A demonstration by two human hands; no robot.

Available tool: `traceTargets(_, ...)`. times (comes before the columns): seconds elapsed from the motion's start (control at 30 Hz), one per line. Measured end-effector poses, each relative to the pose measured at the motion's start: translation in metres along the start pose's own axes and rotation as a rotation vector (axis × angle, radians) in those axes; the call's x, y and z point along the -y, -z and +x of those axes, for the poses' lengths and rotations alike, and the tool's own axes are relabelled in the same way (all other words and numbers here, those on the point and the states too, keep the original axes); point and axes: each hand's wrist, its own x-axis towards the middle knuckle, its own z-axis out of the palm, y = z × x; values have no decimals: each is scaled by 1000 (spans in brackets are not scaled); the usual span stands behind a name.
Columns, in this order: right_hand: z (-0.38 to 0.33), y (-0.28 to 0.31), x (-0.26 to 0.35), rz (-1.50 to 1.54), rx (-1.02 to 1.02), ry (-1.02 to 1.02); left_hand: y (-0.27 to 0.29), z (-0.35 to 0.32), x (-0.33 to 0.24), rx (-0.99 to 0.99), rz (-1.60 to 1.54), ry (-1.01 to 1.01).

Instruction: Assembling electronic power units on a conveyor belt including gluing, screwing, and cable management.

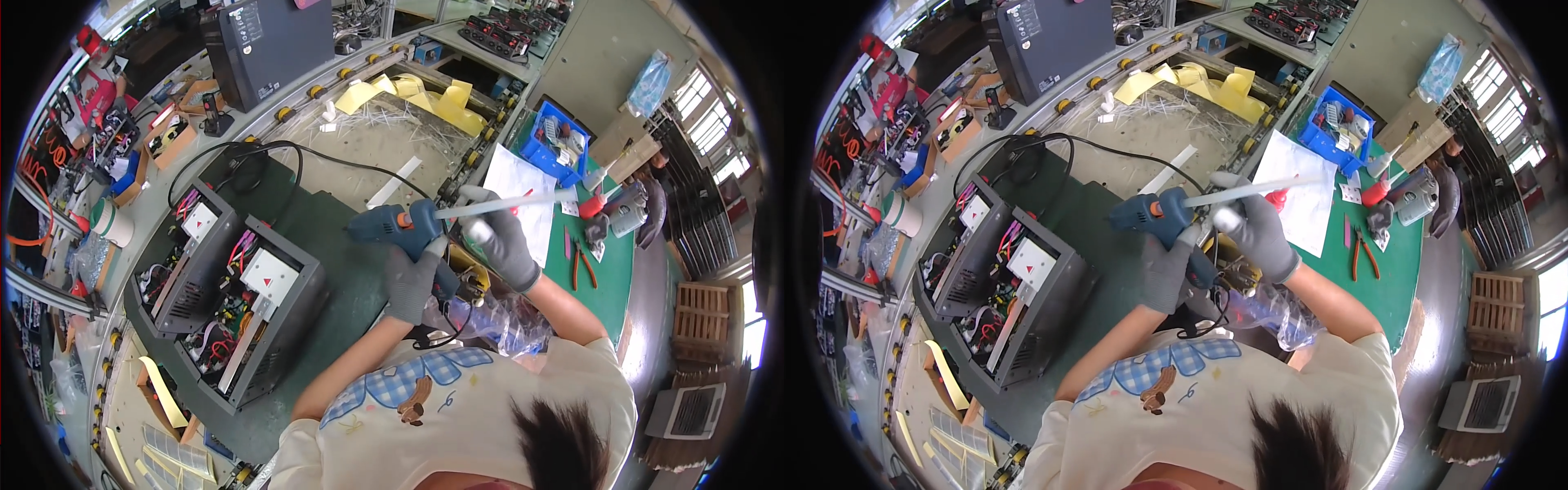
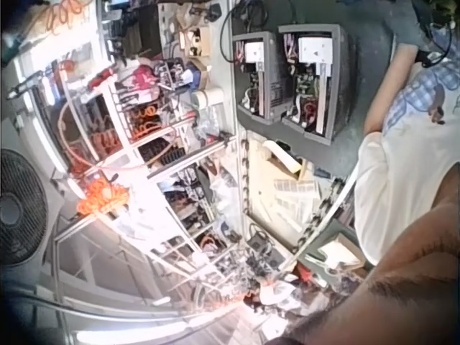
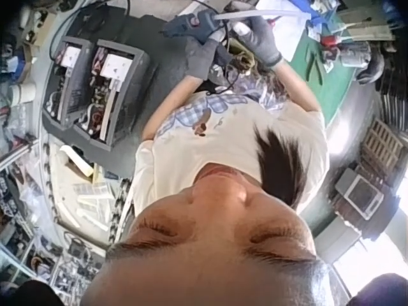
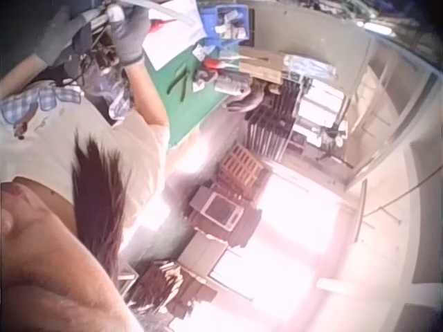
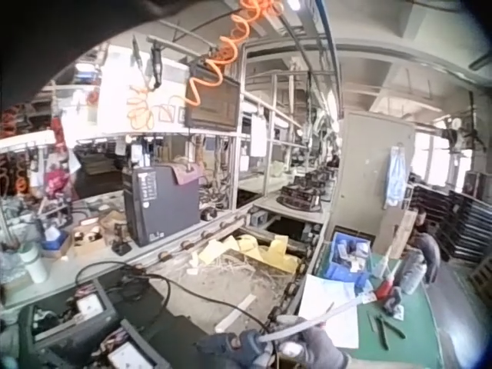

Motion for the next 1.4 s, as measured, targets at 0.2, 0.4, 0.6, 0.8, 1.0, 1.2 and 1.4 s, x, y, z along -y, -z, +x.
traceTargets(0.2,-44,8,1,-164,339,-190,-4,-25,12,215,375,-621)
traceTargets(0.4,-73,32,43,-212,73,-379,-5,-38,-16,485,31,-195)
traceTargets(0.6,-104,24,41,-219,-156,-254,-29,-37,-12,373,93,-63)
traceTargets(0.8,-117,18,42,-550,-343,-105,-60,-45,-13,289,347,-226)
traceTargets(1.0,-131,33,55,-405,-423,-148,-81,-48,6,321,136,-177)
traceTargets(1.2,-130,73,80,-223,-433,-234,-62,-42,-23,496,-586,309)
traceTargets(1.4,-93,144,14,-598,-526,-417,11,-25,-15,493,-470,256)
